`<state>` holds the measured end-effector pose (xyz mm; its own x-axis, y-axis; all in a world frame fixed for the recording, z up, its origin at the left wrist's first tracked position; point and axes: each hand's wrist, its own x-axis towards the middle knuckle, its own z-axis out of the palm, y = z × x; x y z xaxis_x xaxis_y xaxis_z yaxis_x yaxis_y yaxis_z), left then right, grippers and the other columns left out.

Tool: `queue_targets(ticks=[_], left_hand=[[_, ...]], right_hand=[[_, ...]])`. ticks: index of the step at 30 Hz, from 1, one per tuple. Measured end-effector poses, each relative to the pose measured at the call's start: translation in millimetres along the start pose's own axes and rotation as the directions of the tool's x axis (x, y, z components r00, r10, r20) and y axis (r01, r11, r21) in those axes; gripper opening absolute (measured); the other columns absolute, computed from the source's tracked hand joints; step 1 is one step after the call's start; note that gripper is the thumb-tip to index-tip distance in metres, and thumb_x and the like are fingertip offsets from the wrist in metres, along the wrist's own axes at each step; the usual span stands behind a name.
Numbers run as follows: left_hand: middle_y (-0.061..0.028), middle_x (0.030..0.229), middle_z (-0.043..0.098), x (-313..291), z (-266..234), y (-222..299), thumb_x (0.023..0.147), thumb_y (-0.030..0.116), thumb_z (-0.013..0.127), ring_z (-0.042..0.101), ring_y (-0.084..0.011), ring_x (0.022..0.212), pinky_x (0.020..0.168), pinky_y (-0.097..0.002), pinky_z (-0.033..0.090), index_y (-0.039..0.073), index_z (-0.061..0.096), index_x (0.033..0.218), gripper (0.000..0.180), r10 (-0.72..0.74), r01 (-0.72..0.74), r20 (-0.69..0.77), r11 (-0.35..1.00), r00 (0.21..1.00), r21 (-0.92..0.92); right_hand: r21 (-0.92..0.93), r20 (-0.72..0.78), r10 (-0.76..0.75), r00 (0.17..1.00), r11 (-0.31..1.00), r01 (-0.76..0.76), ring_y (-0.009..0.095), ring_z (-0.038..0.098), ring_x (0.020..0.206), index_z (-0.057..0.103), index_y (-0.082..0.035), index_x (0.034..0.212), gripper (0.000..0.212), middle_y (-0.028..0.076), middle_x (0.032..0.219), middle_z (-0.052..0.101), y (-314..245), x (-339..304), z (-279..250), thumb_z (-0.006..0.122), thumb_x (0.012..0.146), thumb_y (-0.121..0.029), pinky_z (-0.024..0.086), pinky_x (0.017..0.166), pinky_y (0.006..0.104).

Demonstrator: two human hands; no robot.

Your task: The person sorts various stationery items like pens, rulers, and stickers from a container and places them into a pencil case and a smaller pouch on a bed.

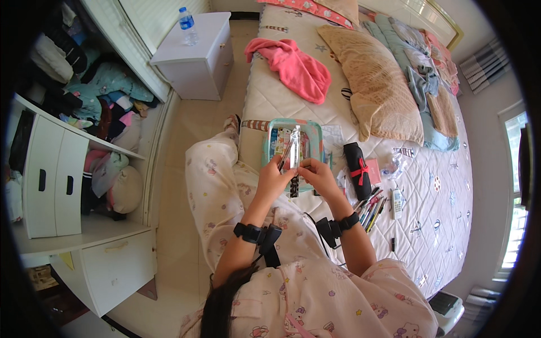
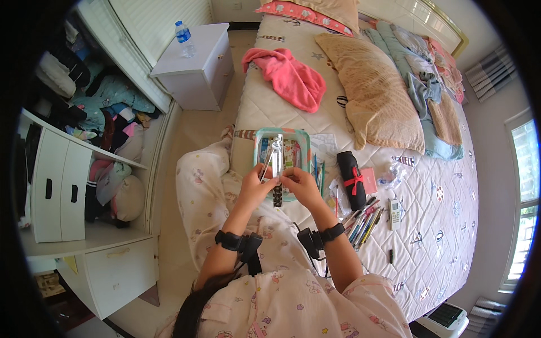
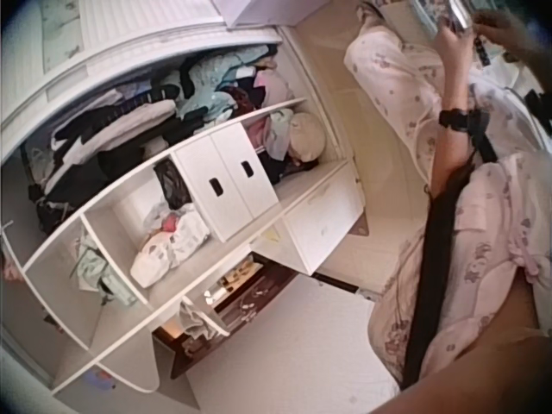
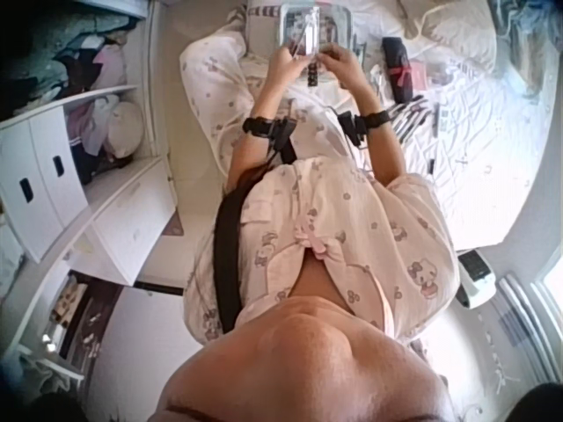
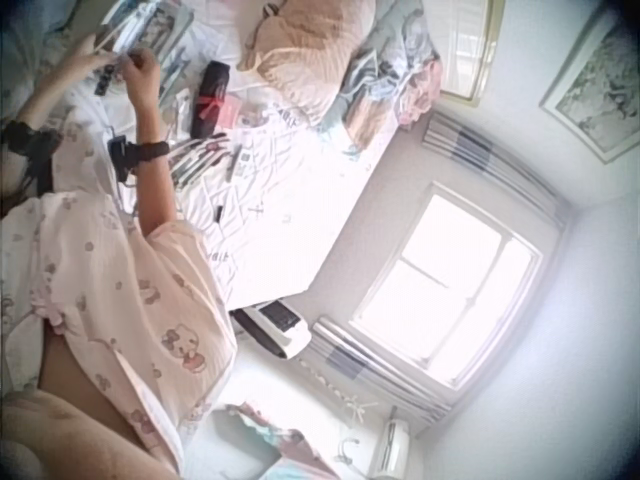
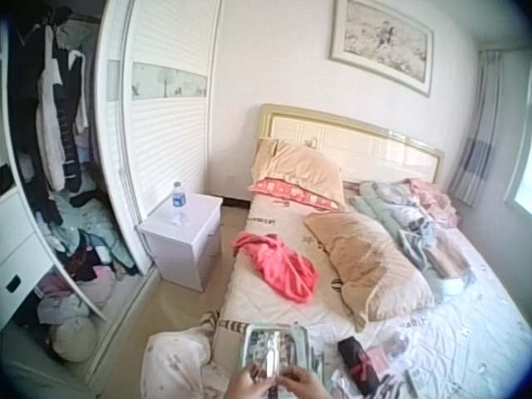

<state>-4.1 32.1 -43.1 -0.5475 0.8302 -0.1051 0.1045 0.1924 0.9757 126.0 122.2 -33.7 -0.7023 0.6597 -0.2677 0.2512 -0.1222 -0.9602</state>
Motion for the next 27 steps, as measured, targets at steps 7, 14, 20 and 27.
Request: queue_targets(ticks=[7,14,20,27], left_hand=[[-0.0108,0.069,0.062,22.1,21.1,9.5,0.07,0.016,0.064,0.061,-0.0286,0.067,0.06,-0.0356,0.046,0.004,0.056,0.076,0.015,0.026,-0.023,-0.014,0.983,1.0,0.179],[-0.0111,0.072,0.064,44.9,29.1,-3.6,0.068,0.016,0.063,0.062,-0.0265,0.068,0.062,-0.0329,0.047,0.01,0.067,0.083,0.017,-0.222,0.178,0.147,0.948,0.964,0.265],[-0.0144,0.073,0.063,65.8,41.3,-21.5,0.067,0.013,0.06,0.062,-0.0257,0.07,0.065,-0.0328,0.047,0.009,0.066,0.092,0.026,-0.261,0.178,0.289,0.942,0.921,0.284],[-0.0168,0.078,0.062,83.5,54.9,-50.2,0.068,0.01,0.057,0.061,-0.0294,0.075,0.067,-0.0355,0.046,0.005,0.064,0.091,0.024,-0.324,0.184,0.32,0.899,0.89,0.398]], right_hand=[[-0.216,-0.277,-0.168,0.946,0.97,0.109,0.011,0.058,0.066,0.055,0.0,0.096,0.023,0.008,0.078,0.063,3.1,8.0,-7.5,0.063,0.076,-0.009,0.046,0.061,0.0243],[-0.215,-0.496,-0.167,0.852,0.974,0.065,0.012,0.059,0.077,0.056,0.0,0.099,0.023,0.008,0.084,0.062,30.9,-2.9,-44.2,0.059,0.078,-0.01,0.045,0.07,0.0251],[-0.112,-0.491,-0.058,0.869,0.994,0.004,0.01,0.058,0.079,0.057,-0.001,0.099,0.023,0.006,0.089,0.062,49.5,-4.9,-58.5,0.059,0.079,-0.012,0.044,0.07,0.0237],[0.014,-0.416,-0.001,0.909,1.0,0.008,0.009,0.055,0.077,0.056,-0.002,0.1,0.022,0.003,0.087,0.06,74.1,-3.1,-56.5,0.058,0.081,-0.013,0.043,0.069,0.0236]])
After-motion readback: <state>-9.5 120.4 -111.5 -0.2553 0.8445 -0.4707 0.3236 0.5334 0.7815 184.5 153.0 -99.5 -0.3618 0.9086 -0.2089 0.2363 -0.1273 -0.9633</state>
